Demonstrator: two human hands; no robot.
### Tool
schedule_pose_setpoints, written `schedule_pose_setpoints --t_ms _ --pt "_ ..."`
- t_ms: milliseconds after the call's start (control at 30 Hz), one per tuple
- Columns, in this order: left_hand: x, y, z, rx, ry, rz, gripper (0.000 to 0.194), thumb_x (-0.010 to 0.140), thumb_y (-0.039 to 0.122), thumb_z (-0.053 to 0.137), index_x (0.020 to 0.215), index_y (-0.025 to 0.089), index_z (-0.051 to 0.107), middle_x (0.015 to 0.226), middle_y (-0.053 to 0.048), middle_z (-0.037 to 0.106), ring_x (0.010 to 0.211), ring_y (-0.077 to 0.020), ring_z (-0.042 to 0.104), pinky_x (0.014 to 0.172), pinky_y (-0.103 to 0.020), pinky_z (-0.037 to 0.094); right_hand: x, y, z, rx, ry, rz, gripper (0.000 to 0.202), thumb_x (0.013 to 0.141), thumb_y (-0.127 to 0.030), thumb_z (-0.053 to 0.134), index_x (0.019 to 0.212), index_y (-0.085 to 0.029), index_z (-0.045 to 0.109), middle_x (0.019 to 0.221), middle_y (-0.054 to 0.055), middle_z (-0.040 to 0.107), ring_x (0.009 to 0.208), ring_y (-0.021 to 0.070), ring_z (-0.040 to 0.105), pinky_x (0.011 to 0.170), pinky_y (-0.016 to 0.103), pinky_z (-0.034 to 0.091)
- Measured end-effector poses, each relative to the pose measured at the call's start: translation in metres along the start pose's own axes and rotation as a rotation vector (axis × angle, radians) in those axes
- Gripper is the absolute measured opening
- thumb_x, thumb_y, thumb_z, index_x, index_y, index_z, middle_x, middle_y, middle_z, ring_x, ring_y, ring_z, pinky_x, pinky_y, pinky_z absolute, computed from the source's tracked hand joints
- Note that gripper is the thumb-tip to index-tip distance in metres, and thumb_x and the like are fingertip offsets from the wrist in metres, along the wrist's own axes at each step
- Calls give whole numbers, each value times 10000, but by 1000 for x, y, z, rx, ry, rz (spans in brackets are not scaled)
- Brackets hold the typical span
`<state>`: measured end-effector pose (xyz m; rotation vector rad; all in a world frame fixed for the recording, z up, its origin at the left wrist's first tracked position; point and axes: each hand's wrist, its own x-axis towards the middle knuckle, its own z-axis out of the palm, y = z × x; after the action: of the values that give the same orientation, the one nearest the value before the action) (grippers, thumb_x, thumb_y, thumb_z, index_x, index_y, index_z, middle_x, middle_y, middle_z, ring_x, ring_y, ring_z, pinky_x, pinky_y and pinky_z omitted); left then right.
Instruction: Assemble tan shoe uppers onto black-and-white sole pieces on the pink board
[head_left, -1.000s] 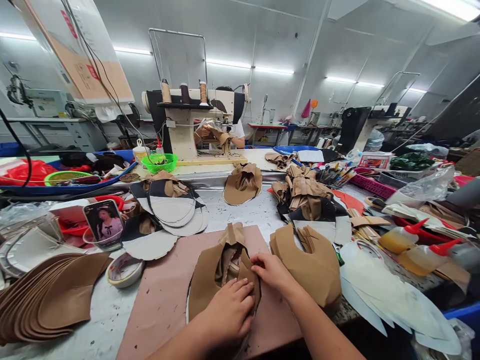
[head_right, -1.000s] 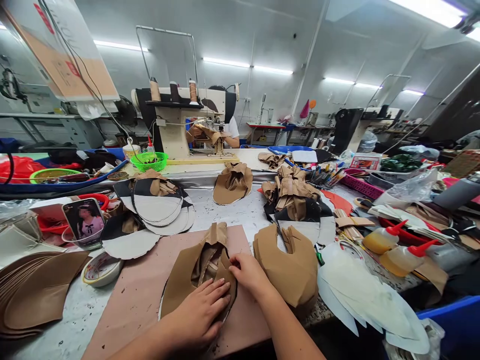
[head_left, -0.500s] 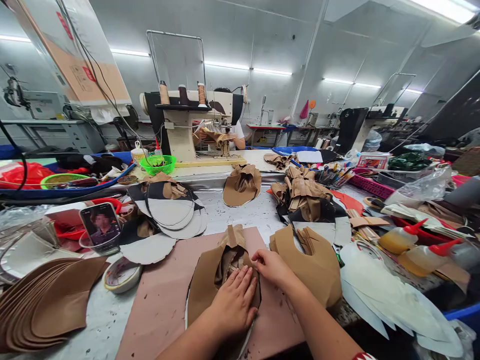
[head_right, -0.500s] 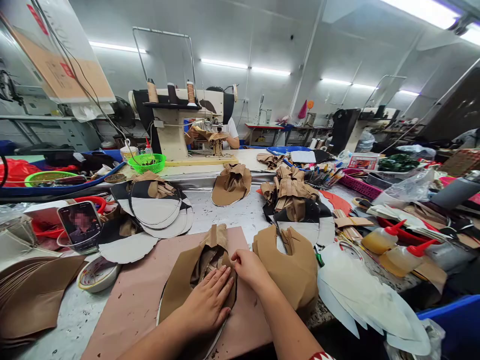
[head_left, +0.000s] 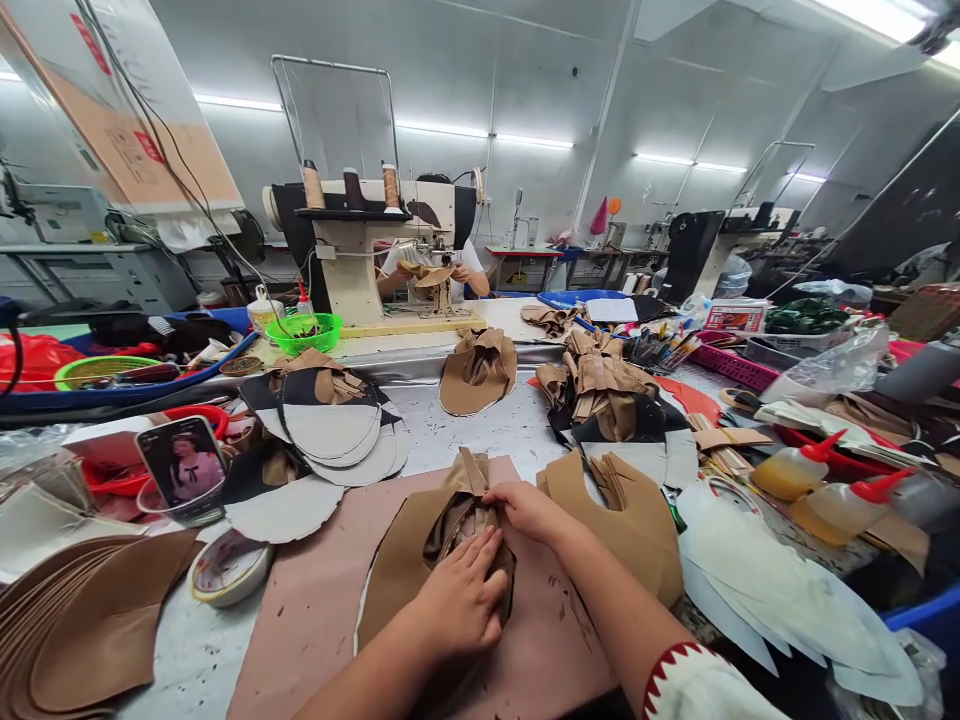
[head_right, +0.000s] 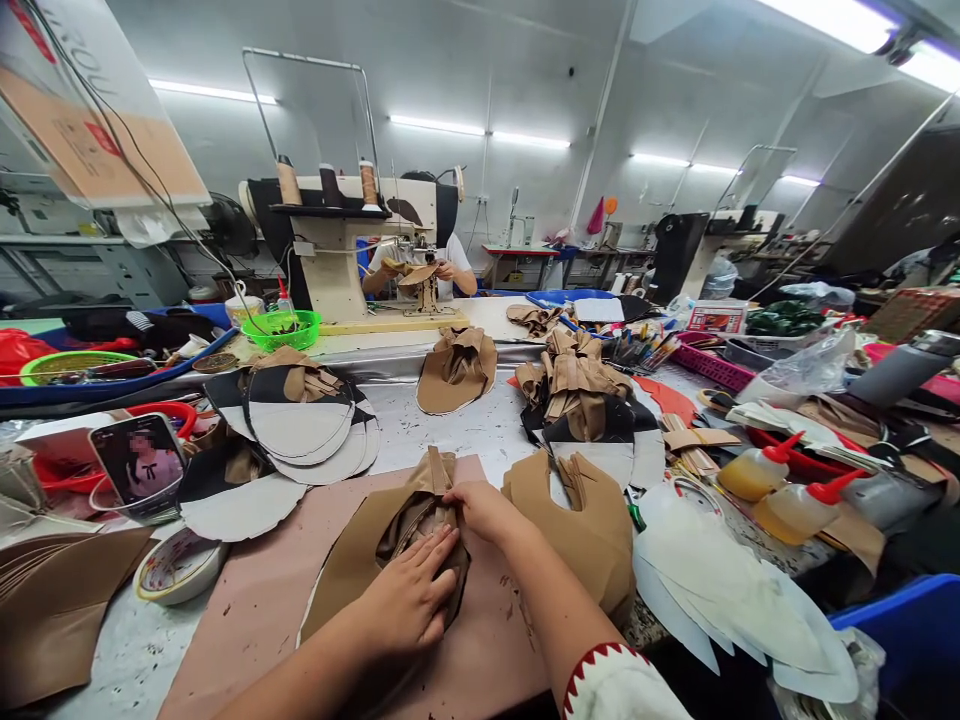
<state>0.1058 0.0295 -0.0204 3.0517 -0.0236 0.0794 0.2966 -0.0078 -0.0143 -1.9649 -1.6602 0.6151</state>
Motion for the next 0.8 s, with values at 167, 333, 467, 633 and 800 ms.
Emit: schedule_pose_setpoints --t_ms 167,333,467,633,800 --pt "7 2 -2 -2 30 -58 288 776 300 504 993 129 586 1319 -190 467 1238 -307 408 1030 -404 311 -1 3 0 15 21 4 460 714 8 379 1026 -149 677 1058 68 686 999 181 621 905 293 463" --pt "16 1 -5 18 89 -44 243 781 273 494 967 150 591 1185 -148 561 1172 -277 461 1012 -383 321 -2 3 2 -4 38 -12 427 728 -10 397 1024 -136 676 1055 82 684 1006 192 611 911 294 453" --pt "17 2 -3 47 102 -48 261 772 307 510 973 156 581 1171 -150 555 1170 -300 447 975 -416 337 -4 2 3 -17 40 -32 386 738 -25 435 997 -168 683 1035 66 688 983 187 613 894 285 453" --pt "16 3 -5 41 59 -64 274 764 315 514 979 158 577 1190 -160 549 1150 -315 460 901 -432 371 -1 4 5 -28 54 -30 273 711 -85 595 958 -165 681 999 69 683 942 184 608 852 262 454" --pt "7 3 -2 -28 108 -64 421 802 305 465 1189 141 505 1322 -134 491 1252 -270 391 1019 -427 278 7 4 9 -53 94 13 180 726 -66 581 827 -174 684 913 55 681 885 176 605 794 256 454"
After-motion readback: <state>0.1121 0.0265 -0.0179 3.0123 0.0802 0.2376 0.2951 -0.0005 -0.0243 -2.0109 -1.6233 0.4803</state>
